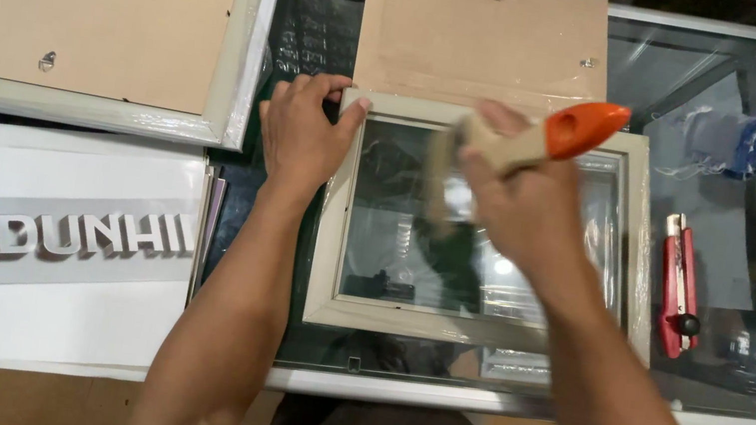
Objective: The person flips a framed picture face-down on a glass work table, opens the frame's backing, brushes dust off the glass with a wide brush, wipes the glass with a cloth, and brushes the frame and glass again.
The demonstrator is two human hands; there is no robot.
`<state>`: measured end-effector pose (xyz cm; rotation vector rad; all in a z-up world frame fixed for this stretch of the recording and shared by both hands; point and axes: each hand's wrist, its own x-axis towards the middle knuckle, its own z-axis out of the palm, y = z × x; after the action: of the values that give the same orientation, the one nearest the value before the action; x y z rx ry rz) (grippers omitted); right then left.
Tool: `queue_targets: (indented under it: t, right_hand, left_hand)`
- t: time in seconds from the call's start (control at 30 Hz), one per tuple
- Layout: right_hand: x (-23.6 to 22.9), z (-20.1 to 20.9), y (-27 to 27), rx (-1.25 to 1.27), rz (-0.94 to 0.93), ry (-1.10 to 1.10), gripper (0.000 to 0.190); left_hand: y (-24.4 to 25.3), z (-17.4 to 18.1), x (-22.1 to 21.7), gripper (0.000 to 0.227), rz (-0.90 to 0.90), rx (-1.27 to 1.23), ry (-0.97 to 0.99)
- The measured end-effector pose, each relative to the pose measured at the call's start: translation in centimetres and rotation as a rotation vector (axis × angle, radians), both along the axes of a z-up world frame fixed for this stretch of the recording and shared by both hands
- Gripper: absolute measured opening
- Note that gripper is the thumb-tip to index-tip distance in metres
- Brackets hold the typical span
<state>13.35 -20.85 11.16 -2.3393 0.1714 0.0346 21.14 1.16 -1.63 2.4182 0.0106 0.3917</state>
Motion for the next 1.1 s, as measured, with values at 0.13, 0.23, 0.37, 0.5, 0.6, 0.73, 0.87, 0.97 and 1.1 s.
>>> queue_targets:
  t: [0.13, 0.23, 0.37, 0.5, 0.6, 0.73, 0.87, 0.97, 1.1]
  right_hand:
    - [-0.3, -3.0, 4.9, 0.439, 0.223, -0.179, 0.046]
    - [-0.9, -4.3, 1.8, 0.334, 0.232, -0.206, 0.049]
    - [-2.6, -2.0, -5.5, 0.211, 0.108, -0.151, 0.051]
    - [-4.7, 2.6, -9.1, 0.038, -0.308, 0.194, 0.046]
    - [-4.7, 2.5, -11.9, -0.34, -0.307, 0.195, 0.046]
    - [-4.8, 5.1, -3.5, -0.143, -0.278, 0.186, 0.051]
    - [-6.0, -2.4, 1.8, 0.353, 0.25, -0.211, 0.048]
    - [-6.5, -3.9, 3.5, 0.455, 0.331, -0.114, 0.048]
    - [-6.8, -2.7, -3.4, 0.318, 0.18, 0.06, 0.051]
  left_hand:
    - [0.1, 0.1, 0.1, 0.032, -0.037, -0.027, 0.0]
    - [0.2, -0.2, 0.1, 0.032, -0.012, -0.028, 0.027]
    - [0.1, -0.4, 0.4, 0.032, -0.015, -0.035, -0.004]
    - [-0.3, -0.2, 0.2, 0.032, -0.013, 0.004, 0.03]
    - [-0.2, -0.1, 0.4, 0.032, -0.01, 0.006, 0.021]
    - [-0.3, -0.3, 0.2, 0.031, -0.009, 0.034, -0.015]
    - [-0.2, -0.9, 0.6, 0.034, -0.003, 0.047, -0.055]
    - [-0.2, -0.6, 0.4, 0.034, -0.016, 0.055, -0.058]
    - [-0.1, -0.2, 0.3, 0.034, -0.009, 0.042, 0.005]
